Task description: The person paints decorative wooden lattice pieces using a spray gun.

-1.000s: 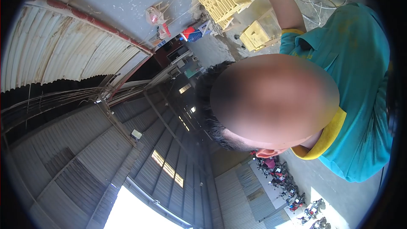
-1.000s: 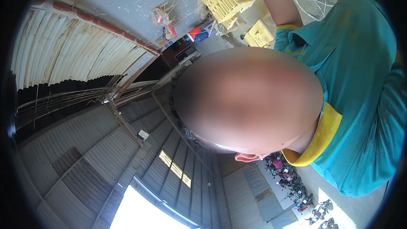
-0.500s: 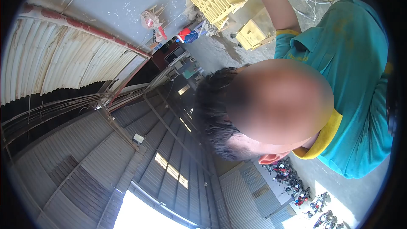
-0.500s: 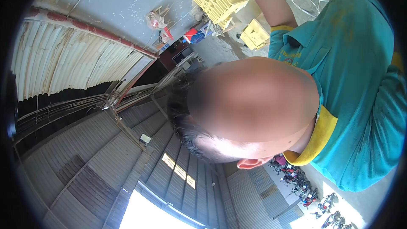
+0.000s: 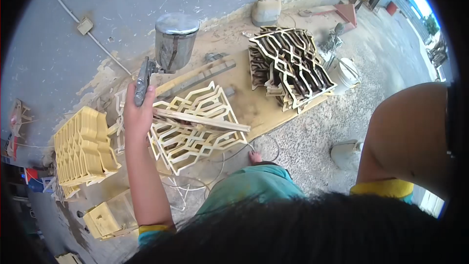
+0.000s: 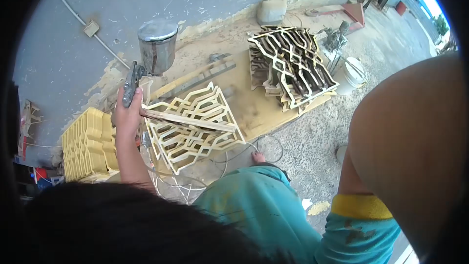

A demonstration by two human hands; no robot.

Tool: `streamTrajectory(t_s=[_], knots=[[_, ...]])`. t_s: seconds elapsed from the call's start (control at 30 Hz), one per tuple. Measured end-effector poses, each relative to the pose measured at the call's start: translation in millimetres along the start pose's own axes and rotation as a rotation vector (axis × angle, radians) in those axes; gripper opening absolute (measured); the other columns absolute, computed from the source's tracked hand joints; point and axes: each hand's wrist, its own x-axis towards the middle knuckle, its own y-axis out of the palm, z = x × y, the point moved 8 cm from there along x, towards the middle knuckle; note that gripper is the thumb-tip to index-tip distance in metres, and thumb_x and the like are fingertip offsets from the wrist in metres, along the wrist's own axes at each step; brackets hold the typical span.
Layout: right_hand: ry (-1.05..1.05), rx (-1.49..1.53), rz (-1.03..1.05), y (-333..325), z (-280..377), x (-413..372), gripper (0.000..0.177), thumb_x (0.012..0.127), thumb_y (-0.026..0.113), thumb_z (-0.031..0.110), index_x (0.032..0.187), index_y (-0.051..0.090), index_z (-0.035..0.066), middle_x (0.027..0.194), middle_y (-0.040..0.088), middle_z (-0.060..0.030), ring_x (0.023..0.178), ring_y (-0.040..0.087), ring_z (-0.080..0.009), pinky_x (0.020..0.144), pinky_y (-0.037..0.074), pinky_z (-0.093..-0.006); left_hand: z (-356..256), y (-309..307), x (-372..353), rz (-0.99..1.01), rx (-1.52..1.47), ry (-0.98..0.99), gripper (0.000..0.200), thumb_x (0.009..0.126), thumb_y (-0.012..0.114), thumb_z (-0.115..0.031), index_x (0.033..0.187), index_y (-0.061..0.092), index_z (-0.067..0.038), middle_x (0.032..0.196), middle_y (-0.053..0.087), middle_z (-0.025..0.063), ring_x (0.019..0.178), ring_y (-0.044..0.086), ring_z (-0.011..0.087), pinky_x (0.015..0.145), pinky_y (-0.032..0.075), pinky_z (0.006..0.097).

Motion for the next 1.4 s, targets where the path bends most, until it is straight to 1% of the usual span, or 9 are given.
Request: streamTrajectory(t_s=[0.47,0.57,0.73,0.83,1.03,1.13,1.17,1.23,1.4], knots=[[-0.012,-0.447,-0.106,96.2,29.7,-60.5,0.033,0.1,0.057,0.019,0.126,0.05,0.002,0.102,0.066,-0.0092,0.089,0.062,-0.0163,0.081,0.051,-0.0297,-1.3,-17.9,-7.8,-0.093,0.136,-0.025,0.037,0.091,0.065,-0.041,0.111,0.057,-0.011,0.073,0.06,0.0029,0.058,0.059,0.0142,0.059,0.047,0.031],[-0.044,-0.925,-0.092,134.0,28.6,-76.8,0.032,0.1,0.057,0.019,0.126,0.051,0.001,0.102,0.066,-0.0092,0.089,0.062,-0.0163,0.081,0.051,-0.0298,-4.5,-6.6,-11.9,-0.094,0.13,-0.066,0.038,0.091,0.065,-0.042,0.111,0.057,-0.011,0.074,0.06,0.0021,0.059,0.059,0.0139,0.059,0.046,0.03],[-0.318,-2.665,0.02,229.1,13.5,-106.8,0.032,0.1,0.057,0.019,0.126,0.052,0.001,0.103,0.066,-0.0092,0.089,0.062,-0.0164,0.081,0.051,-0.03,0.2,-7.2,-3.1,-0.078,0.116,-0.007,0.042,0.09,0.064,-0.045,0.114,0.058,-0.01,0.075,0.059,0.0016,0.059,0.058,0.014,0.061,0.048,0.0299],[-0.447,-3.194,0.059,254.8,7.4,-122.8,0.032,0.1,0.056,0.019,0.126,0.052,0.001,0.103,0.066,-0.0092,0.09,0.062,-0.0165,0.081,0.051,-0.03,-5.9,-9.0,-10.0,-0.099,0.121,-0.009,0.046,0.089,0.065,-0.048,0.114,0.059,-0.01,0.076,0.06,0.0028,0.062,0.059,0.0144,0.061,0.048,0.0301],[-0.559,-3.27,0.107,271.0,-0.3,-140.1,0.031,0.101,0.056,0.019,0.126,0.054,0.001,0.103,0.067,-0.0093,0.09,0.063,-0.0166,0.082,0.051,-0.0302,4.1,-12.5,-2.7,-0.091,0.226,0.055,0.052,0.088,0.06,-0.056,0.112,0.06,-0.011,0.074,0.064,0.0073,0.066,0.064,0.02,0.069,0.048,0.0376],[-0.592,-3.297,0.136,278.2,-8.3,-147.7,0.031,0.101,0.056,0.019,0.126,0.054,0.0,0.103,0.067,-0.0093,0.09,0.063,-0.0166,0.082,0.051,-0.0303,5.2,-10.8,-1.7,-0.024,0.199,0.055,0.057,0.089,0.067,-0.049,0.126,0.057,-0.008,0.083,0.058,0.0024,0.062,0.055,0.01,0.063,0.048,0.0269],[-0.601,-3.291,0.142,280.9,-10.3,-148.9,0.031,0.101,0.055,0.019,0.126,0.054,0.0,0.103,0.067,-0.0093,0.09,0.063,-0.0167,0.082,0.051,-0.0303,-3.4,-9.6,-9.0,-0.025,0.157,0.068,0.055,0.09,0.065,-0.049,0.124,0.057,-0.008,0.085,0.062,0.0051,0.068,0.062,0.0173,0.068,0.05,0.0321],[-0.609,-3.29,0.135,287.8,-14.8,-150.3,0.031,0.101,0.055,0.019,0.126,0.055,0.0,0.103,0.067,-0.0093,0.09,0.063,-0.0167,0.082,0.051,-0.0304,-30.8,-14.3,-26.6,0.012,0.207,-0.058,0.056,0.091,0.064,-0.039,0.136,0.051,-0.009,0.102,0.066,0.0108,0.085,0.063,0.0177,0.078,0.051,0.0313],[-0.622,-3.304,0.206,304.9,-35.9,-147.3,0.031,0.101,0.055,0.019,0.126,0.056,0.0,0.104,0.067,-0.0093,0.091,0.063,-0.0168,0.082,0.051,-0.0305,-20.6,-11.1,-30.6,-0.02,0.11,0.115,0.047,0.092,0.062,-0.031,0.131,0.055,-0.003,0.108,0.067,0.0129,0.089,0.063,0.0197,0.079,0.05,0.0337]])
